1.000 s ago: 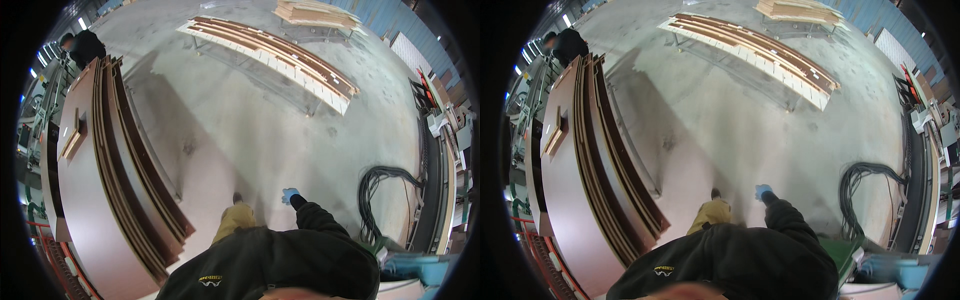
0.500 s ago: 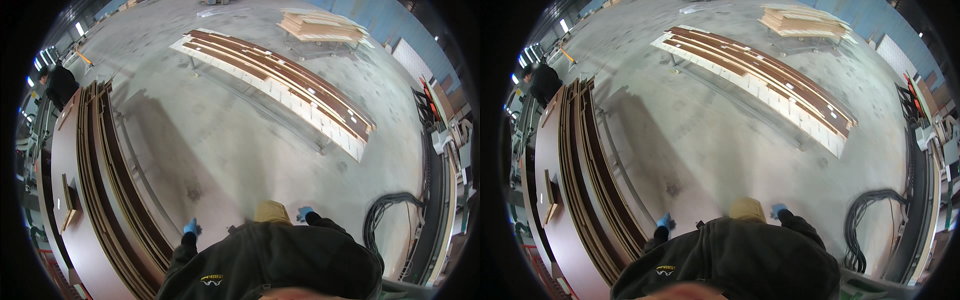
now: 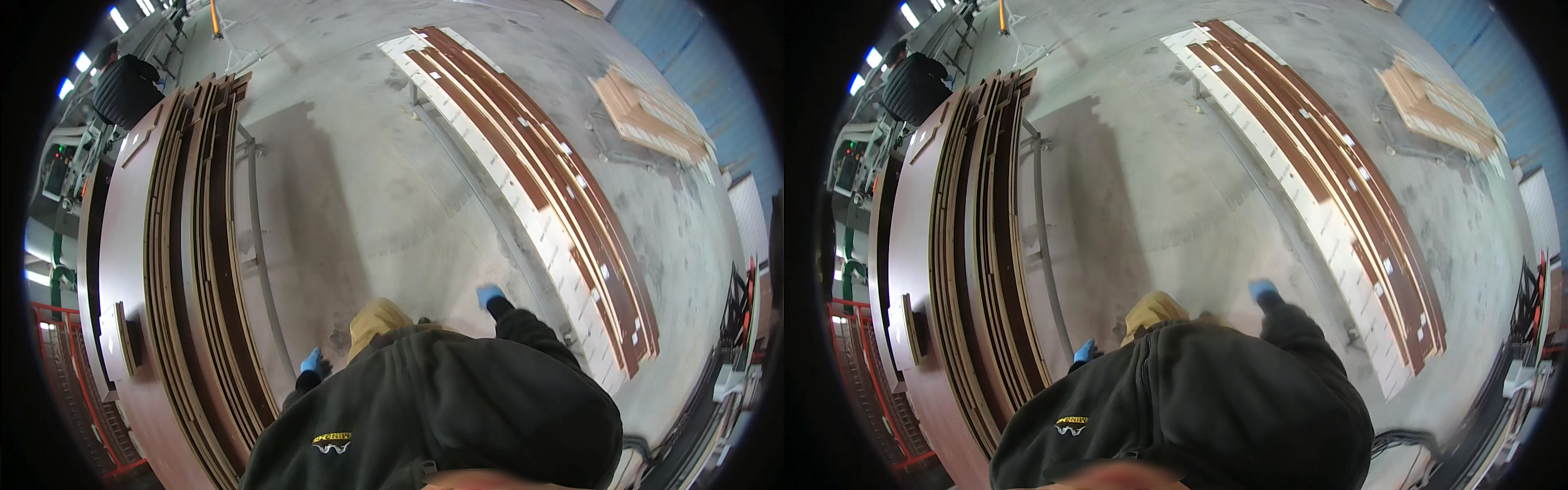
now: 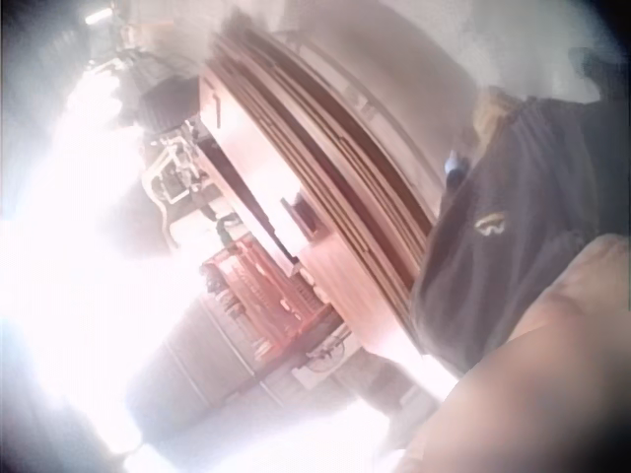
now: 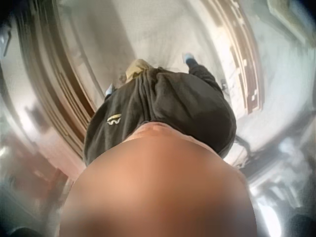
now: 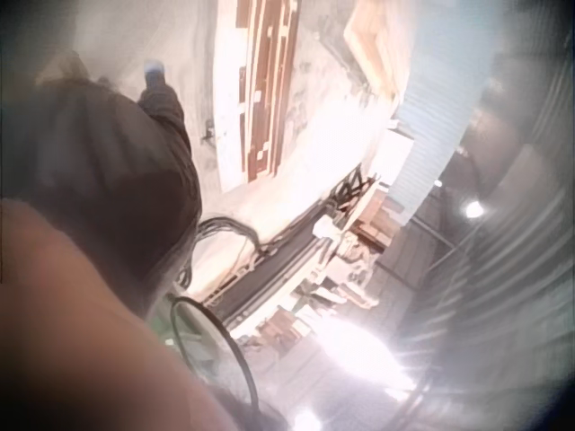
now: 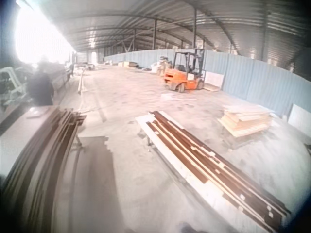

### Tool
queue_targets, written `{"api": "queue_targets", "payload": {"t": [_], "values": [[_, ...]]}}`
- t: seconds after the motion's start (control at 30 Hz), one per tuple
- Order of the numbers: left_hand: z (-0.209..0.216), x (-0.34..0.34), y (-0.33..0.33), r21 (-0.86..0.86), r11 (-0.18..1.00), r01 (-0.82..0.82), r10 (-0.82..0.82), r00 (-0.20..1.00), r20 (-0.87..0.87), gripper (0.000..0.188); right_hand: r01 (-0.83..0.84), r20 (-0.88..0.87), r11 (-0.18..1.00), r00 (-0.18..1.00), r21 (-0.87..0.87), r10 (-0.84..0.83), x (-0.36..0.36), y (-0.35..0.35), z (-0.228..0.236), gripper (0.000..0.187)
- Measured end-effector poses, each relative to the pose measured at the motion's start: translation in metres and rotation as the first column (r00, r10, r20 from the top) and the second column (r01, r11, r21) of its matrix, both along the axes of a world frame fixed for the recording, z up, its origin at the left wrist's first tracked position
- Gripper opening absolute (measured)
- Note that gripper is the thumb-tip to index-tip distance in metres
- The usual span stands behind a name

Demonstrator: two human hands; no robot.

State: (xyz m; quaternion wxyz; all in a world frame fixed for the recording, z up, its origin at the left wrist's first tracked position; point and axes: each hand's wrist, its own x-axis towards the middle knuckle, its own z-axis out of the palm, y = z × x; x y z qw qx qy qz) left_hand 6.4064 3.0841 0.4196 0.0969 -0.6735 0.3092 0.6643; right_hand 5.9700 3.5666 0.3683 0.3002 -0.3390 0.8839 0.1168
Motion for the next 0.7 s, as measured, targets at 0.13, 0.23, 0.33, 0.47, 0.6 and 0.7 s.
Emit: {"api": "queue_targets", "payload": {"t": [0.13,0.23,0.33,0.47,0.6,0.7], "values": [[-0.013,-0.034,-0.044,0.038,0.985,-0.168,0.158,0.97,0.182,0.041,0.731,0.464,0.476,0.68,-0.489,-0.568,-0.226,-0.214,0.015,0.031],[-0.032,-0.111,-0.1,0.052,0.98,-0.192,0.177,0.962,0.209,0.035,0.795,0.64,0.321,0.605,-0.515,-0.473,-0.321,-0.308,0.016,0.029],[-0.043,-0.232,-0.186,0.061,0.979,-0.194,0.183,0.972,0.147,0.031,0.709,0.415,0.493,0.699,-0.504,-0.582,-0.387,-0.364,0.012,0.027],[-0.047,-0.482,-0.319,0.035,0.977,-0.212,0.213,0.975,-0.056,0.026,-0.176,0.265,0.982,0.952,0.075,0.15,-0.423,-0.351,0.014,0.039],[-0.005,-0.764,-0.442,-0.312,0.946,0.092,-0.192,0.933,-0.305,0.039,0.231,0.398,0.97,0.885,0.075,-0.242,-0.482,-0.361,0.0,0.031],[0.021,-0.915,-0.515,-0.414,0.91,0.023,-0.253,0.821,-0.512,0.038,0.425,0.425,0.892,0.786,0.154,-0.448,-0.573,-0.41,-0.03,0.026]]}}
